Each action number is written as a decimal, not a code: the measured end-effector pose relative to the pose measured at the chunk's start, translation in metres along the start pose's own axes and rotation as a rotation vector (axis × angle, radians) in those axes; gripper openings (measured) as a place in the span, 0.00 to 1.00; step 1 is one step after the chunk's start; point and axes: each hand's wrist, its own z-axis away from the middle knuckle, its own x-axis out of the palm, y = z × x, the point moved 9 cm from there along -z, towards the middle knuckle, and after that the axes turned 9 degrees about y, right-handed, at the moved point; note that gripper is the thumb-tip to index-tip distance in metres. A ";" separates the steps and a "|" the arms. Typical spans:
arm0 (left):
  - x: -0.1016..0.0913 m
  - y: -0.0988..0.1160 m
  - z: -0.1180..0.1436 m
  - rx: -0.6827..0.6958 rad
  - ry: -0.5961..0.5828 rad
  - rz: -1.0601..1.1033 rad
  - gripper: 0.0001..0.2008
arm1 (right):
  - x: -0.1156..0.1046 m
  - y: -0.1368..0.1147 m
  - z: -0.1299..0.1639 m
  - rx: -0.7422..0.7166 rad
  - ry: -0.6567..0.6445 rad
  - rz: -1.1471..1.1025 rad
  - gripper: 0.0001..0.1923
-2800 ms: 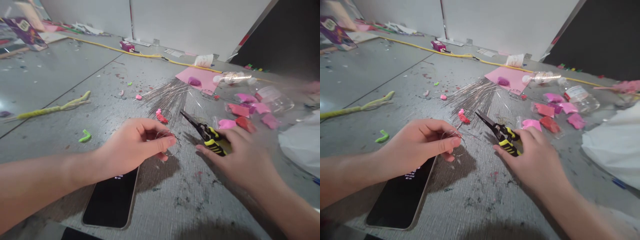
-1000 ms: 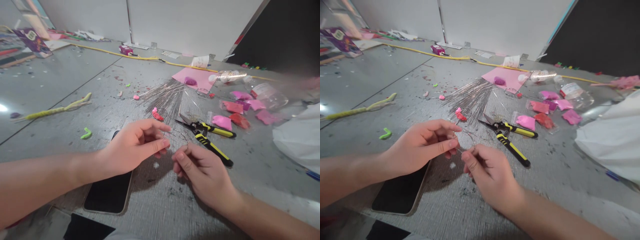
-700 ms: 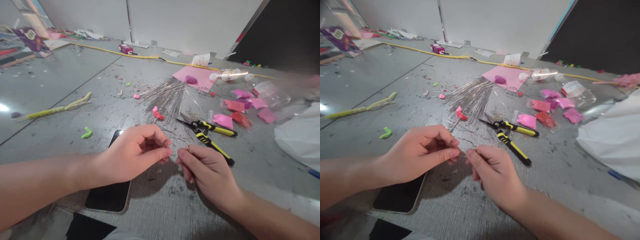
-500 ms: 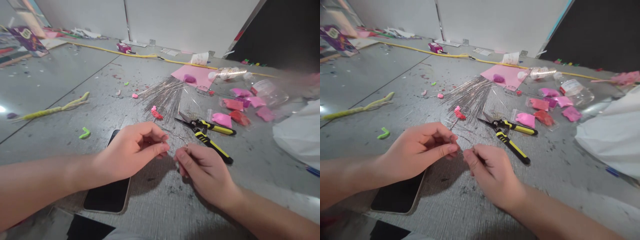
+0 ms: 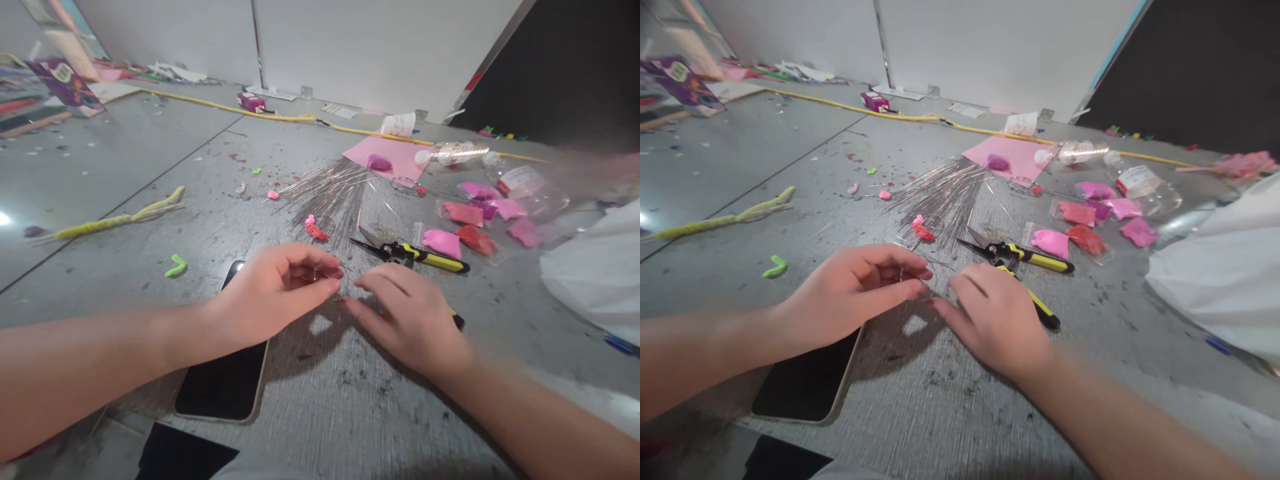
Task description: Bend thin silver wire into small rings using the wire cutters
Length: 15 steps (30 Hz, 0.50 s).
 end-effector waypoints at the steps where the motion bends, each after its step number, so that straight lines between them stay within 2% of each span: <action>1: -0.001 0.002 -0.001 0.027 0.006 -0.026 0.13 | 0.006 0.009 -0.002 0.053 -0.033 -0.047 0.11; 3: 0.000 0.006 0.000 0.081 -0.006 -0.046 0.11 | 0.019 0.024 -0.007 0.155 -0.130 -0.106 0.10; 6: 0.001 0.011 0.002 0.144 -0.031 -0.034 0.10 | 0.033 0.039 -0.020 0.260 -0.249 -0.061 0.08; 11: -0.003 0.014 -0.005 0.197 -0.014 -0.014 0.14 | 0.051 0.034 -0.043 0.210 -0.382 0.121 0.10; 15: -0.013 0.017 -0.014 0.229 0.036 0.014 0.17 | 0.055 0.033 -0.046 0.155 -0.427 0.173 0.10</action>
